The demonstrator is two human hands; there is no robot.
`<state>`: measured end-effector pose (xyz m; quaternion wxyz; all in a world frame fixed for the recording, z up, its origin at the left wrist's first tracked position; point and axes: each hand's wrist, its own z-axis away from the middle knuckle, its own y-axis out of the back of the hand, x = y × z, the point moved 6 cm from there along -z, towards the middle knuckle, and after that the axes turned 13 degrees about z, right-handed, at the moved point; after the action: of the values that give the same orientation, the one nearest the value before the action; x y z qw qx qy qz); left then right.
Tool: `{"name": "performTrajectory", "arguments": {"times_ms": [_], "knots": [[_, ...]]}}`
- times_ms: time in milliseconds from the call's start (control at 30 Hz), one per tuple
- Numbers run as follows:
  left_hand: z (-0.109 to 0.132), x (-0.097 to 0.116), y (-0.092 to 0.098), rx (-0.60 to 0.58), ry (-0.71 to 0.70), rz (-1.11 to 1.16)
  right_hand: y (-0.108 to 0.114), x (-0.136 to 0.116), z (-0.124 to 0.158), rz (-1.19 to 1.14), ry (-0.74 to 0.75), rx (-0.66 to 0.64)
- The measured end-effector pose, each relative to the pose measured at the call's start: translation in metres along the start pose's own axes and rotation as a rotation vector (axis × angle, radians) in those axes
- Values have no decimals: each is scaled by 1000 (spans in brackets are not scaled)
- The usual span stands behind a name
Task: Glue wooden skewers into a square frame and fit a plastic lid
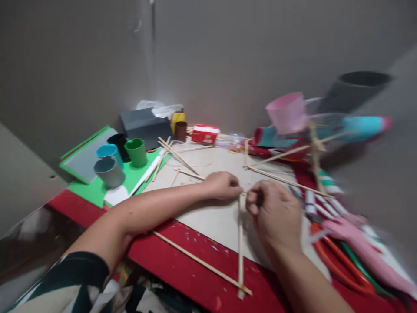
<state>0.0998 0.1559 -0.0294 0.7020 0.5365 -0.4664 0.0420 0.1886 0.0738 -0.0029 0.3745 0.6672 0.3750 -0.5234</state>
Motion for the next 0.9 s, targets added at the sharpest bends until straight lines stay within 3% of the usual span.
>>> {"name": "performTrajectory", "arguments": {"times_ms": [100,500,900], "knots": [[-7,-4,0,39,-42,34,8,2,-17,-16,2,74],[-12,-1,6,48,-31,169,26,46,-55,167,-222,-27],[-14,1,12,48,-36,269,3,52,-40,223,-323,-390]]}}
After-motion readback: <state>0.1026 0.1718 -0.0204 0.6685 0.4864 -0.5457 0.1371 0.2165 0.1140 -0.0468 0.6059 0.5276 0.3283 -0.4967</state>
